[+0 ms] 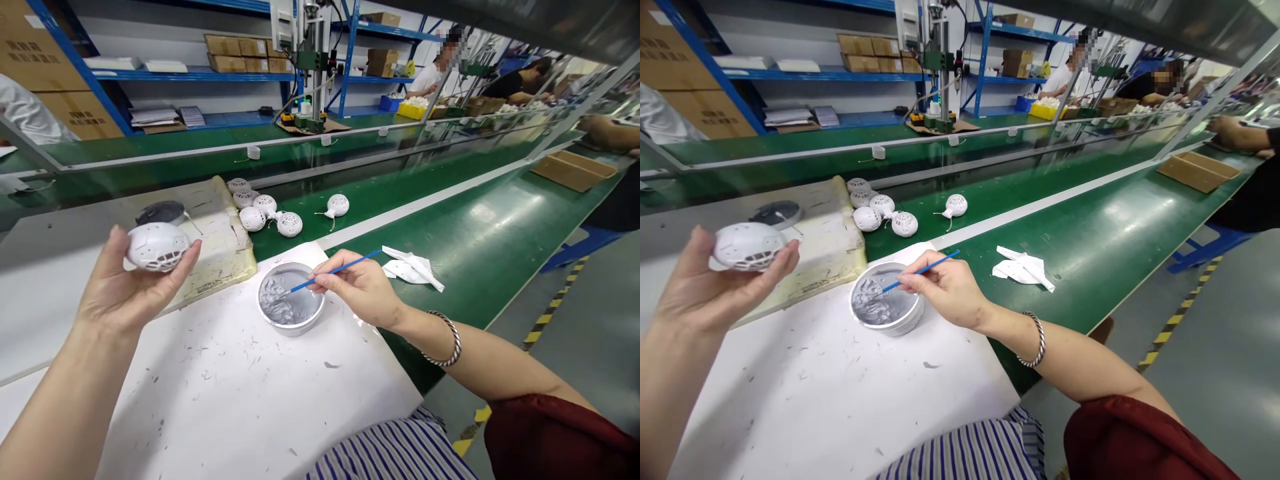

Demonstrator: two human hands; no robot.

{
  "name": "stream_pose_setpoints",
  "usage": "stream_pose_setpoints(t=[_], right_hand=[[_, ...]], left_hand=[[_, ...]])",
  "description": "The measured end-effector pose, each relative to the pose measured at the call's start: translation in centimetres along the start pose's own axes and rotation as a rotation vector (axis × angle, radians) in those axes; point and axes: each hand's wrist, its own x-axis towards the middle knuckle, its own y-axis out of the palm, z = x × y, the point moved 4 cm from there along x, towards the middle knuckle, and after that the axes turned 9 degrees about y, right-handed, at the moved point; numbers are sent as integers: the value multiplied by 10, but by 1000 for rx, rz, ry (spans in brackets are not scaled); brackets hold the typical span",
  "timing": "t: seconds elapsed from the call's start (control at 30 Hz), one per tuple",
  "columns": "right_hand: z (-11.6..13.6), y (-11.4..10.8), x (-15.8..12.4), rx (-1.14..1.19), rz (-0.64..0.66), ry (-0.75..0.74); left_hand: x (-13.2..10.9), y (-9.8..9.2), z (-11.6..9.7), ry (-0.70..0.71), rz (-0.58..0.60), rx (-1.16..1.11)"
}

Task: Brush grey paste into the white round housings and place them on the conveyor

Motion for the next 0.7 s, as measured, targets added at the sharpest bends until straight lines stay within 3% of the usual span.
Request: stream_pose_setpoints(t=[0.1, 0.13, 0.3, 0.4, 0.57, 0.7], right_hand=[[1, -5, 3, 101, -36, 79], [2, -7, 3, 115, -50, 84], [8, -12, 4, 80, -81, 16], [9, -12, 3, 20, -70, -7], [14, -18, 3, 31, -76, -27], [15, -23, 3, 64, -101, -9]], left_hand=[[-11, -10, 8, -12, -131, -256], [-13, -9, 10, -15, -123, -292], [-25, 3, 19, 4, 26, -184], [-32, 8, 22, 91, 81, -3], [-47, 13, 20, 297, 327, 210], [-55, 15, 20, 306, 353, 252]])
